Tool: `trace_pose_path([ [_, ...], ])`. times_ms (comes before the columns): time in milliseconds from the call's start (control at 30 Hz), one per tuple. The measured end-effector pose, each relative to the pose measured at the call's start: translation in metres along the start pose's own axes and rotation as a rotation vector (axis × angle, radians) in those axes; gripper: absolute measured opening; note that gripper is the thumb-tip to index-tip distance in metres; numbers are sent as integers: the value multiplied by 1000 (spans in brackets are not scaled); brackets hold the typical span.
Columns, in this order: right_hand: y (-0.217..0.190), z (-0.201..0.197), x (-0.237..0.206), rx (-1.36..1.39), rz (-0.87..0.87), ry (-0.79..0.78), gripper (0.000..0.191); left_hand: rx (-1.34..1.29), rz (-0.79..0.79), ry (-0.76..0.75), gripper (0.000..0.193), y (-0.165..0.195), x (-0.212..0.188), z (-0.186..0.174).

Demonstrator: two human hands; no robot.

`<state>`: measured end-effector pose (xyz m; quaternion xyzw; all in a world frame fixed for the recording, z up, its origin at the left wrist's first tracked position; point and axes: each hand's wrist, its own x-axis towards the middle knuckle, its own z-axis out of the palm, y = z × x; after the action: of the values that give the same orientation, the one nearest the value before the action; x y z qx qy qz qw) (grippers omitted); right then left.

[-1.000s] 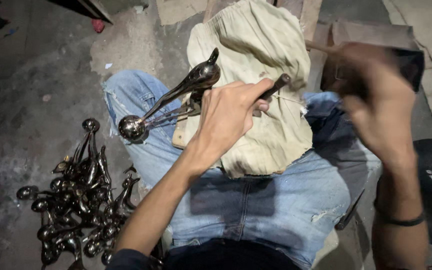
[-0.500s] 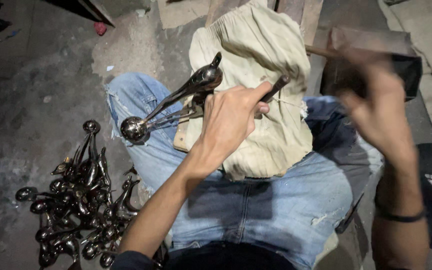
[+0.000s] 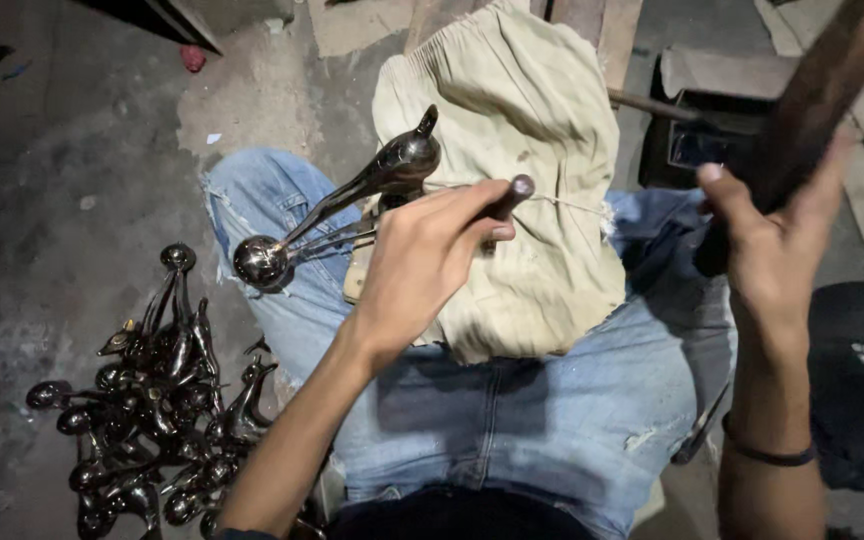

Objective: The person sits on the floor and uses a hammer and a metal punch to shape small metal decorative pieces. They repeatedly strike the punch held against the metal objects, adjusting the position of the pieces between strikes.

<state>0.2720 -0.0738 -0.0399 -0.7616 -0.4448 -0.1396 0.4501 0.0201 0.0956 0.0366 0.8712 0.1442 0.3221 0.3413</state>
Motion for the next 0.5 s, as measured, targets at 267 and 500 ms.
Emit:
trace_pose_path([
  [267, 19, 1, -59, 521, 293, 55, 68, -224, -63, 39, 7, 15, -2, -34],
  [500, 9, 5, -73, 540, 415, 163, 68, -553, 13, 261, 15, 7, -10, -74],
])
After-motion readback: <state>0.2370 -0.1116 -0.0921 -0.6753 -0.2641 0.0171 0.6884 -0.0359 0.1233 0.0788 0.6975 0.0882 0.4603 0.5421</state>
